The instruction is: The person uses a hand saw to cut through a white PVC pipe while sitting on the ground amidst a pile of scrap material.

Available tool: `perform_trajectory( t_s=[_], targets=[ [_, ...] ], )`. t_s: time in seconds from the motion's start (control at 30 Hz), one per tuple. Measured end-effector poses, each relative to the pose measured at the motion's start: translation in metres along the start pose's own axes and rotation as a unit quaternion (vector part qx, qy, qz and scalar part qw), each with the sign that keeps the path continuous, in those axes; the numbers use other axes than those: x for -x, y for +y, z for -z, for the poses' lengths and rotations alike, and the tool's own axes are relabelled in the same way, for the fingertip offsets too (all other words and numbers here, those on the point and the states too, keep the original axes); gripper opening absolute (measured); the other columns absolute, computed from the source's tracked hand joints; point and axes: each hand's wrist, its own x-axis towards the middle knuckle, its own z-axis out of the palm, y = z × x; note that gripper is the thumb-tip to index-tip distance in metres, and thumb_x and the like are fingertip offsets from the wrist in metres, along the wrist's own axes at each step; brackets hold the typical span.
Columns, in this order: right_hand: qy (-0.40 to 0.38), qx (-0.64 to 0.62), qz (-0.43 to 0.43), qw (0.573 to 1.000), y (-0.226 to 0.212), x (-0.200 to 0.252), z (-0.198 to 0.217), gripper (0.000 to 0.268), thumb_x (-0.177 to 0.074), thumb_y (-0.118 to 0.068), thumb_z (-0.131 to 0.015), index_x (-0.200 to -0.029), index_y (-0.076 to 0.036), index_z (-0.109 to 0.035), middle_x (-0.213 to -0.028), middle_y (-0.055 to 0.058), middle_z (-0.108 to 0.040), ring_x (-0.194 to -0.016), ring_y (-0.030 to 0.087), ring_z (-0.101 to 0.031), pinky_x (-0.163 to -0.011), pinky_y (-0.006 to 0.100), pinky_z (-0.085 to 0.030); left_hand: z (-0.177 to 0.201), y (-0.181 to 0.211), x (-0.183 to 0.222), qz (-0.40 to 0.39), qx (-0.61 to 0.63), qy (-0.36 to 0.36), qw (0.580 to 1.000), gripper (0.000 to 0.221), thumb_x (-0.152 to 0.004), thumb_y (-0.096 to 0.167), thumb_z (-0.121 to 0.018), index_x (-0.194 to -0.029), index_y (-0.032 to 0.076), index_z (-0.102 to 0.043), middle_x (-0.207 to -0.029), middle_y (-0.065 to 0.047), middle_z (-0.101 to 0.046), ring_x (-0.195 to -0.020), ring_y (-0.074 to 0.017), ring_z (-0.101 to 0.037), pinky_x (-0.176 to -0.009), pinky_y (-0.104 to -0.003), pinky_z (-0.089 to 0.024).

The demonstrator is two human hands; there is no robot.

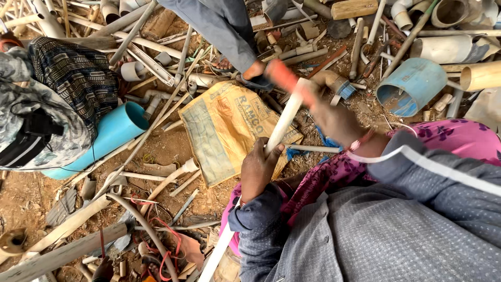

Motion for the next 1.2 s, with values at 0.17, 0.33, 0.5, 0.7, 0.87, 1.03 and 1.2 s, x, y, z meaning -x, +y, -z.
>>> perform_trajectory(
  t_s=[0.17, 0.33, 0.5, 0.7, 0.87, 1.03, 1.2],
  targets=[
    [-0.089, 0.012, 0.169, 0.982, -0.046, 0.033, -0.014, 0.062, -0.108, -0.015, -0.046, -0.166, -0.021, -0.026, -0.070, -0.002, -0.056, -0.053, 0.010, -0.053, -0.041, 0.025, -0.047, -0.002, -0.002, -0.005, -0.010, -0.032, -0.004, 0.999, 0.048, -0.094, 0.054, -0.065, -0.111, 0.009, -0.064, -0.074, -0.017, -0.071, -0.072, -0.0367, -0.073, -0.063, -0.048, -0.053],
    [-0.002, 0.031, -0.010, 0.999, 0.015, -0.001, 0.004, 0.056, -0.111, -0.019, -0.050, -0.163, -0.009, -0.030, -0.061, -0.001, -0.055, -0.043, 0.014, -0.050, -0.034, 0.028, -0.046, -0.008, -0.017, -0.005, 0.008, -0.018, -0.015, 1.000, 0.047, -0.093, 0.053, -0.065, -0.112, 0.010, -0.064, -0.075, -0.017, -0.071, -0.071, -0.0376, -0.073, -0.062, -0.048, -0.053],
    [-0.039, -0.065, 0.107, 0.991, -0.024, 0.040, -0.023, 0.062, -0.102, -0.032, -0.061, -0.153, -0.007, -0.037, -0.122, 0.018, -0.070, -0.093, 0.029, -0.071, -0.074, 0.039, -0.059, -0.029, -0.047, -0.022, -0.089, -0.039, 0.047, 0.994, 0.045, -0.093, 0.040, -0.071, -0.123, 0.007, -0.061, -0.082, -0.024, -0.068, -0.077, -0.0444, -0.068, -0.060, -0.050, -0.053],
    [-0.070, -0.237, 0.061, 0.967, 0.003, 0.020, -0.029, 0.054, -0.104, -0.015, -0.050, -0.157, -0.014, -0.040, -0.133, 0.011, -0.066, -0.089, 0.019, -0.069, -0.080, 0.032, -0.062, -0.019, -0.029, -0.016, 0.013, 0.013, -0.034, 0.999, 0.048, -0.091, 0.051, -0.066, -0.116, 0.011, -0.062, -0.079, -0.016, -0.073, -0.075, -0.0357, -0.073, -0.068, -0.050, -0.052],
    [0.009, -0.030, -0.080, 0.996, 0.035, -0.011, -0.005, 0.058, -0.104, -0.015, -0.049, -0.160, -0.016, -0.032, -0.102, 0.003, -0.075, -0.049, 0.014, -0.057, -0.039, 0.029, -0.052, -0.015, -0.019, -0.015, -0.015, 0.001, -0.010, 1.000, 0.054, -0.092, 0.059, -0.063, -0.115, 0.010, -0.065, -0.084, -0.018, -0.072, -0.086, -0.0386, -0.071, -0.074, -0.052, -0.052],
    [-0.022, -0.011, 0.129, 0.991, -0.027, 0.029, -0.033, 0.062, -0.101, -0.023, -0.053, -0.160, -0.020, -0.035, -0.093, 0.004, -0.072, -0.060, 0.013, -0.064, -0.050, 0.028, -0.056, -0.018, -0.017, -0.019, -0.032, -0.011, -0.012, 0.999, 0.057, -0.092, 0.057, -0.065, -0.123, 0.009, -0.061, -0.086, -0.023, -0.070, -0.086, -0.0424, -0.070, -0.076, -0.054, -0.051],
    [-0.040, 0.022, -0.051, 0.998, 0.008, -0.007, 0.011, 0.056, -0.108, -0.023, -0.048, -0.162, -0.022, -0.034, -0.080, 0.004, -0.064, -0.052, 0.016, -0.058, -0.043, 0.029, -0.053, -0.023, -0.023, -0.009, -0.036, -0.034, 0.016, 0.999, 0.058, -0.092, 0.060, -0.062, -0.119, 0.009, -0.063, -0.082, -0.022, -0.071, -0.082, -0.0423, -0.071, -0.073, -0.055, -0.053]
  ],
)
